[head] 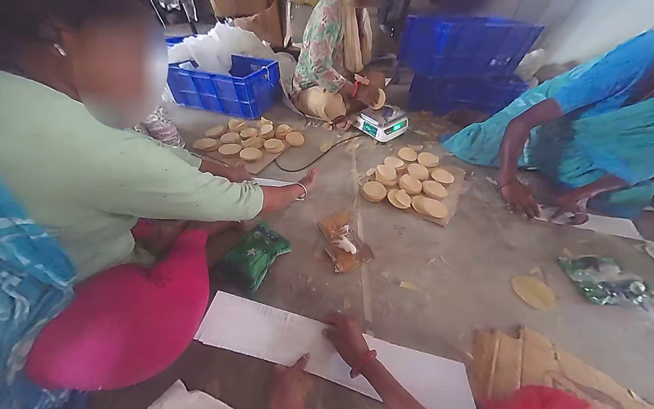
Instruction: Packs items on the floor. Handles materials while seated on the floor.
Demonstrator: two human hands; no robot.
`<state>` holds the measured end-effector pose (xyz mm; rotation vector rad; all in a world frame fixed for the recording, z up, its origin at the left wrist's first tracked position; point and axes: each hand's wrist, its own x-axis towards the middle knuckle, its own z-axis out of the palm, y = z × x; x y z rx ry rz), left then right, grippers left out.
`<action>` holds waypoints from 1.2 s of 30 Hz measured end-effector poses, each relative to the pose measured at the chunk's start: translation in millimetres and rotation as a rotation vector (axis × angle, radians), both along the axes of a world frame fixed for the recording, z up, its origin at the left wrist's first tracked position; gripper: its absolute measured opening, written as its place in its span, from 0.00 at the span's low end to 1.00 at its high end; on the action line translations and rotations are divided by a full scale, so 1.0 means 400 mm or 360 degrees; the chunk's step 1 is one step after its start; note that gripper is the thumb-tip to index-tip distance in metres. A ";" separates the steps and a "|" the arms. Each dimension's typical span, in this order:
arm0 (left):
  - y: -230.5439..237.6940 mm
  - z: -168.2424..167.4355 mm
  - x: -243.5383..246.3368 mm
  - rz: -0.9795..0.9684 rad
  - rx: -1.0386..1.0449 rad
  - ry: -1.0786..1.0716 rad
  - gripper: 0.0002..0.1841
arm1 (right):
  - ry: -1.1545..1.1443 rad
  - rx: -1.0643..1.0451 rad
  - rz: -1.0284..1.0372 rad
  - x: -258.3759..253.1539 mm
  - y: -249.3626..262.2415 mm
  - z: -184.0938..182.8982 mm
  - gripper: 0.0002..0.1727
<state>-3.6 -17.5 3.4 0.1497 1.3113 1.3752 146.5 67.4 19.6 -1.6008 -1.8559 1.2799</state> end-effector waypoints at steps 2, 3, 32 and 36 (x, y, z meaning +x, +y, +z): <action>-0.005 0.010 0.009 -0.0010 0.0031 -0.0034 0.32 | 0.0058 -0.0028 -0.0002 0.004 0.002 0.001 0.16; -0.007 0.010 0.014 -0.0014 0.0040 -0.0028 0.33 | 0.0075 -0.0044 0.0004 0.007 0.002 0.004 0.16; 0.007 -0.018 0.033 -0.0040 0.0001 0.0296 0.37 | -0.0699 -0.0552 0.0208 0.466 -0.289 0.275 0.14; 0.001 -0.016 0.030 -0.0076 -0.0022 0.0300 0.38 | -0.0617 -0.0282 0.0176 0.365 -0.152 0.244 0.14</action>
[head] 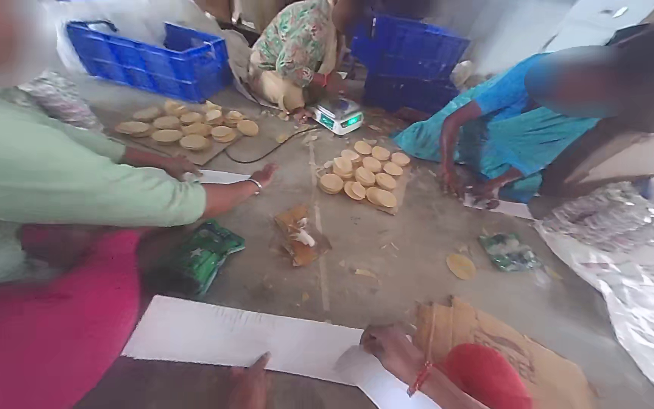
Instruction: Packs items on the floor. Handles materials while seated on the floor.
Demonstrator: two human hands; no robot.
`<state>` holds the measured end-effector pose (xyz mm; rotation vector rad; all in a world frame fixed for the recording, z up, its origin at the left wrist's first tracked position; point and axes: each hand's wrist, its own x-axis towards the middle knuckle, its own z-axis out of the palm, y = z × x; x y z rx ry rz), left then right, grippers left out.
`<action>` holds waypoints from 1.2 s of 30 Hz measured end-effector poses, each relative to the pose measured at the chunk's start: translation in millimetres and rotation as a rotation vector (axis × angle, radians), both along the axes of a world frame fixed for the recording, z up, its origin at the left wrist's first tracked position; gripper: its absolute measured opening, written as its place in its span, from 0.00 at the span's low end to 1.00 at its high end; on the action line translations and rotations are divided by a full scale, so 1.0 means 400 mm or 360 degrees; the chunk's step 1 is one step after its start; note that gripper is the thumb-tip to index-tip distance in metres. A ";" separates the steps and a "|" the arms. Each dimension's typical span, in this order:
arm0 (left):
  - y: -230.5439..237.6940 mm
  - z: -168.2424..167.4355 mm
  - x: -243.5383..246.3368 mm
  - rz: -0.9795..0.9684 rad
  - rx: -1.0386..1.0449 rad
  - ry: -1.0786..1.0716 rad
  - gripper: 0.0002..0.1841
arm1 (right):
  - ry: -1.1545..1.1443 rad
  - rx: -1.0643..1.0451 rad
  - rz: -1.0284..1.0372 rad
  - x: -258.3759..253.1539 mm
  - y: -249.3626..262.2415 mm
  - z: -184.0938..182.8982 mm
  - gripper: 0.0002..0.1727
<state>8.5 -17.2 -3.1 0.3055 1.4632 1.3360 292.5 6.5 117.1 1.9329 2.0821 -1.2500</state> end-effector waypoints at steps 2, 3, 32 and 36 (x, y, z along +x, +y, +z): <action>0.003 -0.014 -0.004 0.0040 0.0055 -0.0077 0.39 | 0.0137 0.0078 0.0161 -0.069 0.062 -0.042 0.14; 0.005 -0.012 -0.004 0.0052 0.0057 -0.0109 0.39 | 0.0233 0.0106 0.0243 -0.106 0.085 -0.065 0.14; 0.016 0.007 -0.004 0.0137 0.0027 -0.0222 0.35 | 0.0568 0.0456 -0.0190 -0.345 0.139 -0.239 0.10; 0.018 -0.002 -0.005 0.0169 0.0039 -0.0260 0.36 | 0.0613 0.0473 -0.0141 -0.340 0.139 -0.248 0.11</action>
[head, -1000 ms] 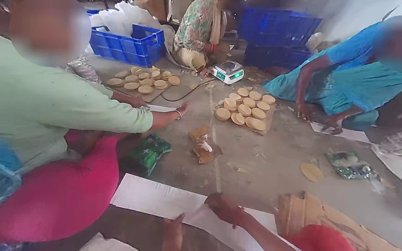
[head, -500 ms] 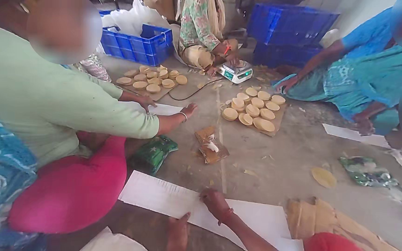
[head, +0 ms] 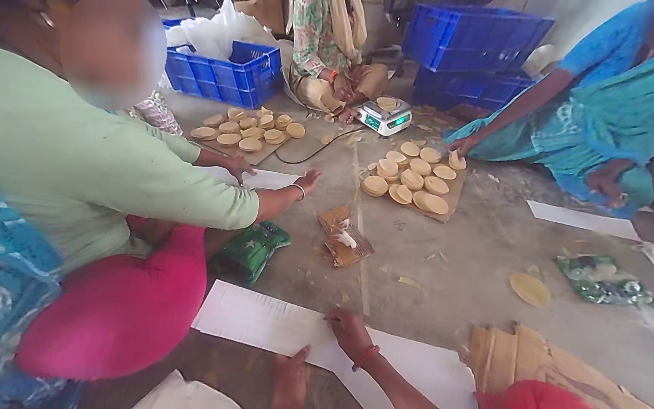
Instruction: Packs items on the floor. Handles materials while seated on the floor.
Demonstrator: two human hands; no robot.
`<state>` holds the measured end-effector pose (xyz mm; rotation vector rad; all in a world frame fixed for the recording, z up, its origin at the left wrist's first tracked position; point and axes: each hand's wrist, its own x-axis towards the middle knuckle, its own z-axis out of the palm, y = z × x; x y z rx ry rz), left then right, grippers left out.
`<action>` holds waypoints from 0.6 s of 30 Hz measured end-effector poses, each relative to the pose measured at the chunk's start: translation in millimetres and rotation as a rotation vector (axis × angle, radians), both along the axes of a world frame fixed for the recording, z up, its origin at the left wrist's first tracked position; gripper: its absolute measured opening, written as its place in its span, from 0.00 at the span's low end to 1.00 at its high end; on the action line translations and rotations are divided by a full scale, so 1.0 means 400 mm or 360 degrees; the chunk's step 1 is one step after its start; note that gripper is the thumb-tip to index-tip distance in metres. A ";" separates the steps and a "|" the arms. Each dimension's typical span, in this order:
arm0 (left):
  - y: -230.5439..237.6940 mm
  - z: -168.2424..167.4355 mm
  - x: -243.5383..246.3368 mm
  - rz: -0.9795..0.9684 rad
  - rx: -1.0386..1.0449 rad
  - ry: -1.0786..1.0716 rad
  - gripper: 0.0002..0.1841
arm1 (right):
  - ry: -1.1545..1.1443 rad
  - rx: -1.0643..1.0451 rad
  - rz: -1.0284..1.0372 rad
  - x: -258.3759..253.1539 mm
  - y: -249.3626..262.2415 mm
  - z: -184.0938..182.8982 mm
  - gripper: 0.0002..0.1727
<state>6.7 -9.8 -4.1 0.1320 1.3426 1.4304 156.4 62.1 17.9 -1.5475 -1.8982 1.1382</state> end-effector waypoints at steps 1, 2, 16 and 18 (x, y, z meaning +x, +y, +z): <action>0.000 0.000 0.000 0.0007 -0.0001 -0.0001 0.36 | 0.0002 -0.0005 0.0014 0.002 0.001 -0.002 0.11; 0.000 0.000 0.000 0.0007 -0.0003 0.0005 0.35 | 0.0000 -0.0016 0.0029 0.004 0.002 -0.002 0.12; -0.005 -0.008 0.001 0.0017 0.0022 0.0020 0.35 | -0.0096 0.0056 0.0118 0.004 0.018 0.004 0.15; -0.005 -0.004 0.004 0.0030 0.0009 0.0008 0.35 | -0.0146 0.0042 0.0142 0.006 0.023 0.006 0.20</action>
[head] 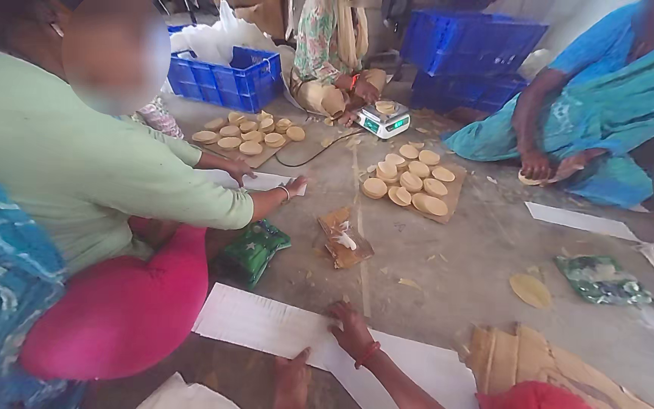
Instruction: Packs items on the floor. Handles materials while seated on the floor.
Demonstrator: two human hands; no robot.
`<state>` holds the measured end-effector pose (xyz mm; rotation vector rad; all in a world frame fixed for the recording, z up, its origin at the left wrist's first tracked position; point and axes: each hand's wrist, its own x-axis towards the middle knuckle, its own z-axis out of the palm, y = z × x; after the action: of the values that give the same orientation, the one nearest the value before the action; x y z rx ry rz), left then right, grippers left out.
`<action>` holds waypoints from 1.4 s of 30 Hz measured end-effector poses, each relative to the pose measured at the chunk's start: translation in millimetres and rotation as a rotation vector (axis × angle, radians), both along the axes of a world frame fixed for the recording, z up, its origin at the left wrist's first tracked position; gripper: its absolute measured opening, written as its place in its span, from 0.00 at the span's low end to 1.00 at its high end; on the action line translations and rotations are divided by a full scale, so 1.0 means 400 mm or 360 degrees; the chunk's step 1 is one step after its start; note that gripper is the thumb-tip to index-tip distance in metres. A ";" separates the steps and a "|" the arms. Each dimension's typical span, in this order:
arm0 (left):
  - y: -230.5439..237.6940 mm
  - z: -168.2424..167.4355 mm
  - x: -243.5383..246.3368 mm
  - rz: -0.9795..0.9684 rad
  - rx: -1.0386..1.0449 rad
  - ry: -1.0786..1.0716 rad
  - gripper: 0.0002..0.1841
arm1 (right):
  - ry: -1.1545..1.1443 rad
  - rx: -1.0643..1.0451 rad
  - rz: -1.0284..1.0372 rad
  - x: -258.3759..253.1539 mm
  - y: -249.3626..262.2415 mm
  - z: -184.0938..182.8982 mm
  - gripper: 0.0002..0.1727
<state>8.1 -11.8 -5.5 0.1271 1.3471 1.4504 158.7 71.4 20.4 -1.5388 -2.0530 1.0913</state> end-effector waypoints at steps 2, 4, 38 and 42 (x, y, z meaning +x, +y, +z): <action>-0.001 0.005 -0.001 -0.0011 -0.0003 -0.0019 0.36 | -0.0039 0.0004 0.0037 0.001 -0.003 -0.002 0.21; 0.003 0.012 -0.001 0.0005 -0.0025 -0.0048 0.35 | -0.0030 0.0066 0.0028 -0.001 -0.012 -0.019 0.20; -0.017 0.032 -0.012 -0.0199 -0.0076 -0.0089 0.32 | 0.0497 -0.0010 -0.0327 -0.019 -0.050 -0.040 0.14; -0.007 0.037 0.006 -0.0122 -0.0114 -0.0048 0.30 | 0.0552 -0.0004 -0.0319 -0.012 -0.043 -0.051 0.15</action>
<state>10.6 -14.6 9.4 0.1089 1.3537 1.3335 153.9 54.2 0.1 -1.4049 -1.6319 1.1862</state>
